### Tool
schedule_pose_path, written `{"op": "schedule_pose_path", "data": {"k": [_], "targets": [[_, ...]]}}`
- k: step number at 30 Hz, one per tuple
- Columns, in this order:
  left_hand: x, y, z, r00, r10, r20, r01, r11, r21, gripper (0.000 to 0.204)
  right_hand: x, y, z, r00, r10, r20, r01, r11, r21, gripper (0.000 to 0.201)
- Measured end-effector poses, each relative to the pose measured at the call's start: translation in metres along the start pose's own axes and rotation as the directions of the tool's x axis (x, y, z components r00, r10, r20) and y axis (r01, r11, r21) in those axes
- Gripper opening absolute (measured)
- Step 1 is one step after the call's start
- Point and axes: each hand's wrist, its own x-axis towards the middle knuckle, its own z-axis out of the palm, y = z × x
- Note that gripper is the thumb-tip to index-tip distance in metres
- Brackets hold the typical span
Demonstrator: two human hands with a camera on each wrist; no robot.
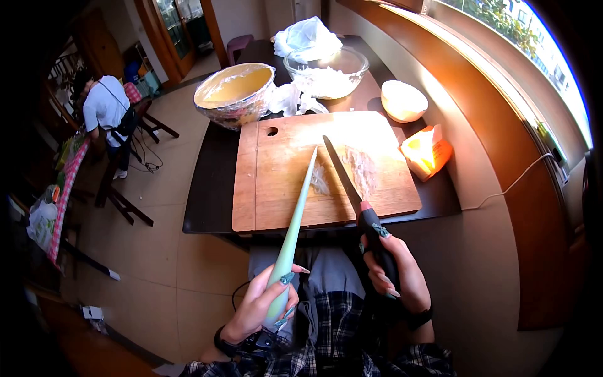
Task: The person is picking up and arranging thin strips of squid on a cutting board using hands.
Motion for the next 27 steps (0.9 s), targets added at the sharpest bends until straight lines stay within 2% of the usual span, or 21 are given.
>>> {"op": "schedule_pose_path", "data": {"k": [5,11,20,22,27], "targets": [[0.010,0.003,0.001,1.000,0.013,0.023,-0.014,1.000,0.019,0.035,0.006,-0.009,-0.002,1.000,-0.014,0.028,0.015,0.999,-0.032,0.034],[0.005,0.001,-0.002,0.999,0.049,-0.020,-0.049,0.999,0.008,0.036,0.012,-0.014,-0.002,0.998,0.041,0.038,-0.037,0.995,-0.094,0.035],[0.003,0.001,-0.004,0.998,0.052,-0.024,-0.053,0.998,-0.027,0.035,0.003,-0.018,0.003,0.995,0.102,0.005,-0.101,0.992,-0.075,0.036],[0.003,0.001,-0.005,0.998,0.052,-0.023,-0.053,0.998,-0.037,0.036,0.001,-0.019,0.005,0.990,0.139,-0.015,-0.139,0.990,-0.015,0.035],[0.002,0.001,-0.006,0.999,0.045,-0.028,-0.046,0.998,-0.039,0.036,0.013,-0.016,0.003,0.994,0.108,0.022,-0.109,0.994,0.024,0.033]]}}
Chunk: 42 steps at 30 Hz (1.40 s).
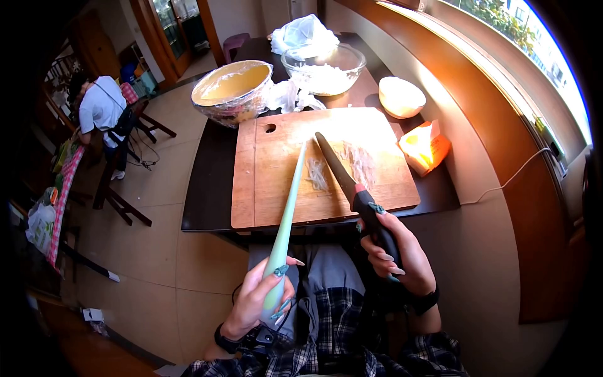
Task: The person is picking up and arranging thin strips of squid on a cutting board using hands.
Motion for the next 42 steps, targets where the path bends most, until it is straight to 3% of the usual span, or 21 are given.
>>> {"op": "schedule_pose_path", "data": {"k": [8,13,19,23,26,35,42], "targets": [[0.001,-0.001,-0.001,1.000,0.015,0.001,-0.015,1.000,0.018,0.036,-0.008,0.006,-0.005,0.996,-0.073,-0.061,0.070,0.997,-0.037,0.034],[0.009,0.003,0.006,0.997,-0.044,0.056,0.044,0.999,0.013,0.036,-0.017,0.010,-0.001,0.995,-0.104,-0.005,0.104,0.994,0.025,0.035],[0.011,0.007,0.008,0.995,-0.057,0.081,0.057,0.998,0.001,0.033,-0.019,0.013,-0.011,0.992,-0.119,-0.045,0.123,0.988,0.089,0.033],[0.009,0.011,0.001,0.999,0.035,0.009,-0.035,0.999,0.005,0.035,-0.024,0.014,-0.011,0.991,-0.120,-0.051,0.125,0.986,0.111,0.033],[0.013,0.014,-0.002,0.999,0.027,-0.018,-0.026,0.999,0.036,0.034,-0.023,0.014,-0.010,0.995,-0.097,-0.018,0.099,0.990,0.096,0.033],[0.032,0.018,0.009,0.994,-0.057,0.089,0.053,0.997,0.049,0.032,-0.026,0.022,-0.013,0.997,-0.074,0.007,0.072,0.989,0.132,0.032],[0.023,0.020,0.001,0.998,0.008,0.056,-0.011,0.998,0.056,0.034,-0.033,0.017,-0.019,0.997,-0.067,0.048,0.056,0.975,0.215,0.032]]}}
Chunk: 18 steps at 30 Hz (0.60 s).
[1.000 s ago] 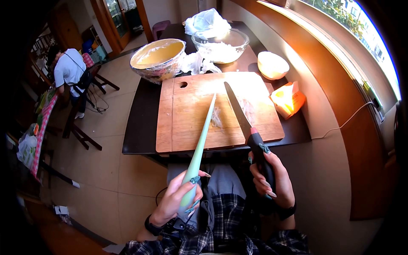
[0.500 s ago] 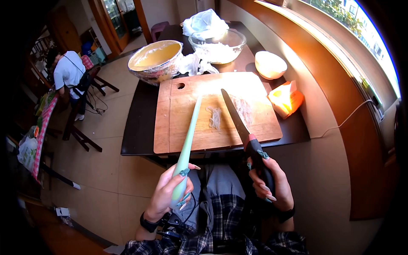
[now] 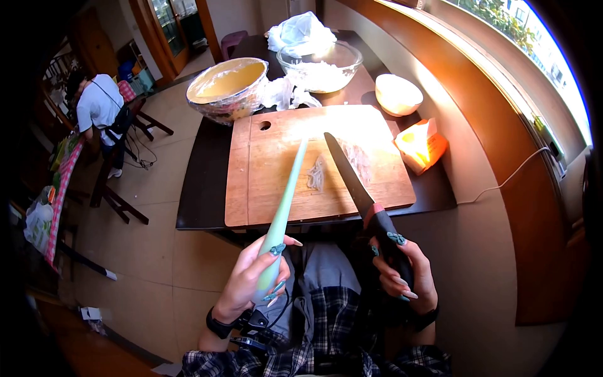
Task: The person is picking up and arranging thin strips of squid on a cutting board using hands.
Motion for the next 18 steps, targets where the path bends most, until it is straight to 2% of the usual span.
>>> {"op": "schedule_pose_path", "data": {"k": [2,8,10,14,16,18], "targets": [[-0.005,0.000,-0.003,1.000,0.002,-0.026,-0.002,1.000,-0.002,0.034,0.001,-0.002,-0.006,0.992,-0.018,0.125,0.017,1.000,0.009,0.032],[-0.021,-0.005,-0.004,0.999,-0.014,-0.038,0.012,0.999,-0.044,0.035,0.004,-0.005,-0.010,0.977,0.046,0.209,-0.050,0.999,0.016,0.031],[-0.027,-0.006,-0.003,0.999,-0.003,-0.045,0.001,0.999,-0.053,0.035,0.007,-0.002,-0.012,0.978,0.027,0.205,-0.033,0.999,0.023,0.031],[-0.046,-0.004,-0.001,0.997,-0.079,0.010,0.080,0.995,-0.055,0.037,0.012,0.000,-0.016,0.987,-0.034,0.155,0.026,0.998,0.054,0.032],[-0.053,-0.005,-0.003,0.990,-0.116,0.083,0.119,0.992,-0.036,0.040,0.012,-0.003,-0.018,0.984,-0.045,0.171,0.035,0.998,0.058,0.031],[-0.056,-0.003,-0.001,0.989,-0.116,0.094,0.122,0.991,-0.055,0.041,0.012,-0.004,-0.019,0.983,-0.040,0.181,0.027,0.997,0.074,0.030]]}}
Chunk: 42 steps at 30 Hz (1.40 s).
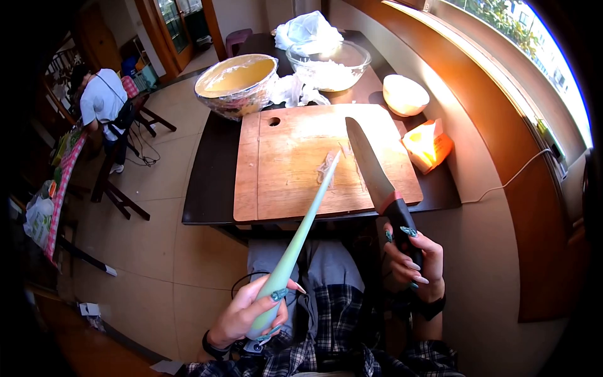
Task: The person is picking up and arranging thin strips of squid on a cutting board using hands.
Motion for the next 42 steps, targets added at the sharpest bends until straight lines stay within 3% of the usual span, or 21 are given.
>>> {"op": "schedule_pose_path", "data": {"k": [8,11,16,23,26,29,32,34,36,42], "targets": [[0.009,-0.001,-0.002,0.999,-0.002,-0.033,0.003,0.999,0.033,0.037,-0.001,0.005,0.000,0.999,0.041,0.017,-0.041,0.999,-0.012,0.034],[0.014,-0.003,-0.002,0.998,0.052,-0.035,-0.053,0.998,-0.039,0.038,-0.001,0.013,0.003,0.997,0.064,0.037,-0.069,0.986,0.153,0.032],[0.014,-0.004,-0.007,1.000,0.029,-0.003,-0.029,0.983,-0.183,0.037,0.007,0.030,0.010,0.992,0.034,0.119,-0.074,0.935,0.347,0.032],[0.009,-0.006,-0.014,0.999,0.054,0.006,-0.048,0.939,-0.340,0.038,0.013,0.038,0.011,0.982,0.027,0.189,-0.110,0.889,0.444,0.034],[0.010,-0.004,-0.013,0.997,0.074,-0.001,-0.071,0.945,-0.319,0.038,0.012,0.037,0.012,0.982,0.050,0.184,-0.131,0.878,0.460,0.035],[0.005,-0.002,-0.013,0.994,0.096,-0.049,-0.103,0.982,-0.161,0.038,0.005,0.024,0.013,0.990,0.113,0.079,-0.129,0.961,0.243,0.036],[0.003,-0.002,-0.011,0.979,0.149,-0.137,-0.154,0.988,-0.026,0.034,-0.003,0.002,0.008,0.971,0.240,-0.008,-0.239,0.970,0.035,0.034],[0.003,-0.001,-0.014,0.979,0.157,-0.129,-0.162,0.986,-0.034,0.035,-0.005,-0.003,0.012,0.964,0.261,-0.049,-0.263,0.964,-0.030,0.032],[0.003,0.001,-0.014,0.984,0.128,-0.122,-0.137,0.989,-0.063,0.038,-0.002,-0.002,0.019,0.967,0.240,-0.083,-0.253,0.945,-0.206,0.030],[0.001,0.000,-0.017,0.983,0.135,-0.123,-0.140,0.990,-0.033,0.038,0.009,0.005,0.027,0.963,0.244,-0.111,-0.264,0.938,-0.227,0.028]]}}
